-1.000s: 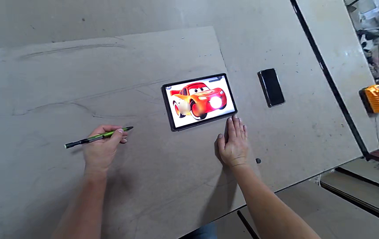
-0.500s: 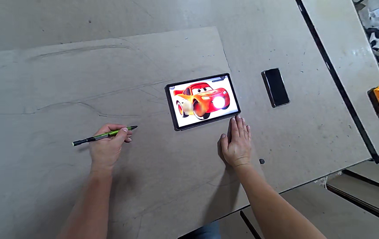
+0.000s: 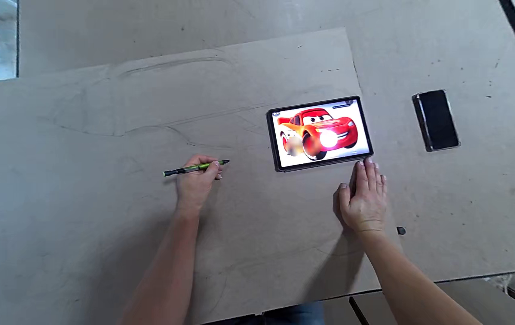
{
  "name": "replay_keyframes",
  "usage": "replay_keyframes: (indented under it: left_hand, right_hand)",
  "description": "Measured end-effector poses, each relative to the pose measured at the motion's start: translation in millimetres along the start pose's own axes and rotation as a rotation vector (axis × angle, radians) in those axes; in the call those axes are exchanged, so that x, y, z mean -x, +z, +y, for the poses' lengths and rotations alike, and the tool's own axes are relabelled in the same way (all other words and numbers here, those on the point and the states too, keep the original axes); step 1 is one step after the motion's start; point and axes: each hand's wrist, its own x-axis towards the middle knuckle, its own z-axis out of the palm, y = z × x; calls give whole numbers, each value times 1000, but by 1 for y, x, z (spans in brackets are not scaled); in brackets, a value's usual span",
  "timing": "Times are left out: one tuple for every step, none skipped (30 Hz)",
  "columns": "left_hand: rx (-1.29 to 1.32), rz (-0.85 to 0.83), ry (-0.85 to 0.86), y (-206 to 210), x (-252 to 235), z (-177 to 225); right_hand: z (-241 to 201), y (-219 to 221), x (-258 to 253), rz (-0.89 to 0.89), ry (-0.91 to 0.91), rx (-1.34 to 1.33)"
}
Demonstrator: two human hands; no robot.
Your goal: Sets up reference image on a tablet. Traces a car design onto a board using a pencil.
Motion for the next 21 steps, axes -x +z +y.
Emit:
replay_keyframes:
  left_hand:
    - [0,-1,-4,1,1,1]
    - [-1,4,-4,1,2,1]
    - [-5,10,0,2,3,2]
    - [-5,13,0,2,4,2]
    - [-3,10,-3,2,4,3]
    - [-1,8,-4,2,3,2]
    - [2,11,3,3,2,1]
    - [7,25,21,4,-1,-1]
    - [8,32,30,5,-2,-2]
    - [0,33,31,5,-1,-2]
    - [-10,27,25,5,1,0]
    - [-7,31,36,5,-1,-1]
    - [-10,31,41,5,-2,-1]
    - [-19,25,38,5,-2,0]
    - [-24,24,36,5,-3,0]
    - [-28,24,32,5,-3,1]
    - [-28,28,30,6,-3,1]
    - [-26,35,30,7,-2,1]
    - [-27,43,33,7,-2,1]
    - [-27,48,35,8,-2,0]
    - [-28,48,35,8,-2,0]
  right_hand:
    - [0,-1,0,-2,4,3]
    - [0,-1,0,-3,7,4]
    - [0,-1,0,-7,8,3]
    - [0,0,1,-7,8,4]
    - [1,1,1,-4,8,5]
    - [1,1,1,-4,8,6]
    - [1,0,1,-5,7,7]
    - [1,0,0,-7,8,7]
    - [1,-1,0,-10,11,7]
    - [1,-1,0,-12,13,5]
    - [1,-1,1,-15,16,4]
    - [1,-1,1,-18,18,1]
    - [1,0,1,-16,17,1]
    - [2,0,1,-11,14,-2]
    - [2,1,1,-9,12,-2]
    - [3,1,1,-8,11,1]
    - [3,1,1,-8,11,4]
    - [3,0,0,-9,12,6]
    - [2,0,0,-14,14,8]
    - [2,1,0,-16,15,8]
    - [3,1,0,-18,17,7]
